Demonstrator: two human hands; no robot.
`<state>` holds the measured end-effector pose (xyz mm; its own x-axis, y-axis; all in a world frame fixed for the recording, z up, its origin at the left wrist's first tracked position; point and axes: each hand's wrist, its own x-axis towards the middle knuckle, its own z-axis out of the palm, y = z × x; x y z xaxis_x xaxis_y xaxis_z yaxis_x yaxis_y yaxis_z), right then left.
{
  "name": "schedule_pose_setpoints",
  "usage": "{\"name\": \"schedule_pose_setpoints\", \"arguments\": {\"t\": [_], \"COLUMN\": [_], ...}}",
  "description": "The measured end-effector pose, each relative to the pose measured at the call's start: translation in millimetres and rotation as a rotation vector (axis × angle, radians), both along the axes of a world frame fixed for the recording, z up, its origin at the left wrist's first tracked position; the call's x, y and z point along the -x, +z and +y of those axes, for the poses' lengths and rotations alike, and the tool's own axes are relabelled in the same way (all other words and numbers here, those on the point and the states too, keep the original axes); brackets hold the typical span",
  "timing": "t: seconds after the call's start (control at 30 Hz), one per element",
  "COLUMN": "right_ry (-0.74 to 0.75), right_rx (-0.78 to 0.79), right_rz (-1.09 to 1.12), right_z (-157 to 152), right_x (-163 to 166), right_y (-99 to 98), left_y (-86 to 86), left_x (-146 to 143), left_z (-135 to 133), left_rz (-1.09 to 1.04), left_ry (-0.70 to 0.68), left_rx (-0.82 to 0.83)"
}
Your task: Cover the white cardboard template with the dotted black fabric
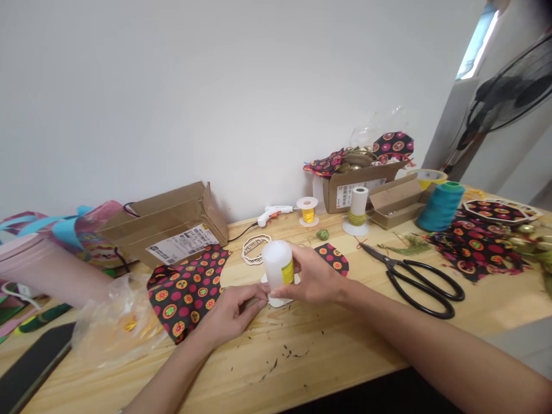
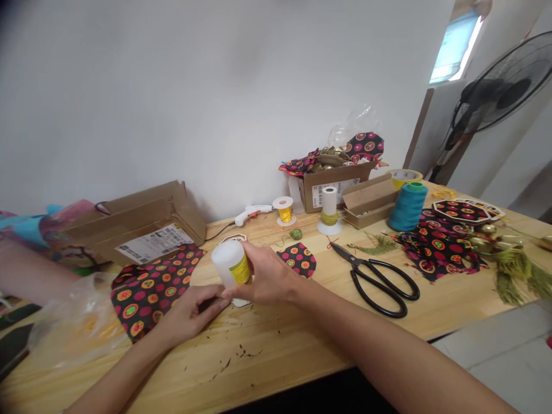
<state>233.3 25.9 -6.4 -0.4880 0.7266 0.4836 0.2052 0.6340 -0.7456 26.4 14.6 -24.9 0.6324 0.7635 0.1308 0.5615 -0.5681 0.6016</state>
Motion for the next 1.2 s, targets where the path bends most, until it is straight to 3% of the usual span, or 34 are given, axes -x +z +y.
{"name": "schedule_pose_setpoints", "arguments": {"t": [0.2,0.73,1.07,1.2], "right_ry": [-0.014,0.012,-0.060,-0.029], "right_rx": [-0.051,0.039,0.485,0.616], "right_rz": [-0.007,0.068,0.637,0.822], "right_z": [1.1,3.6,12.6,13.2], "right_x": [-1.7,-2.1,-5.2,-4.7], "right_y": [1.2,-1.4,-0.8,1.7], "left_y": [0.4,-0.1,-0.7,6.6], "left_x": [-0.9,0.3,1.3,-12.9], "left_z": [-0.6,-0.4,-1.7,-11.1], "left_rz": [0.005,0.003,-0.142,-0.377], "left_ry": [0.002,0.000,0.027,0.217], "left_rx": [-0.001,0.018,0.029,0.132]}}
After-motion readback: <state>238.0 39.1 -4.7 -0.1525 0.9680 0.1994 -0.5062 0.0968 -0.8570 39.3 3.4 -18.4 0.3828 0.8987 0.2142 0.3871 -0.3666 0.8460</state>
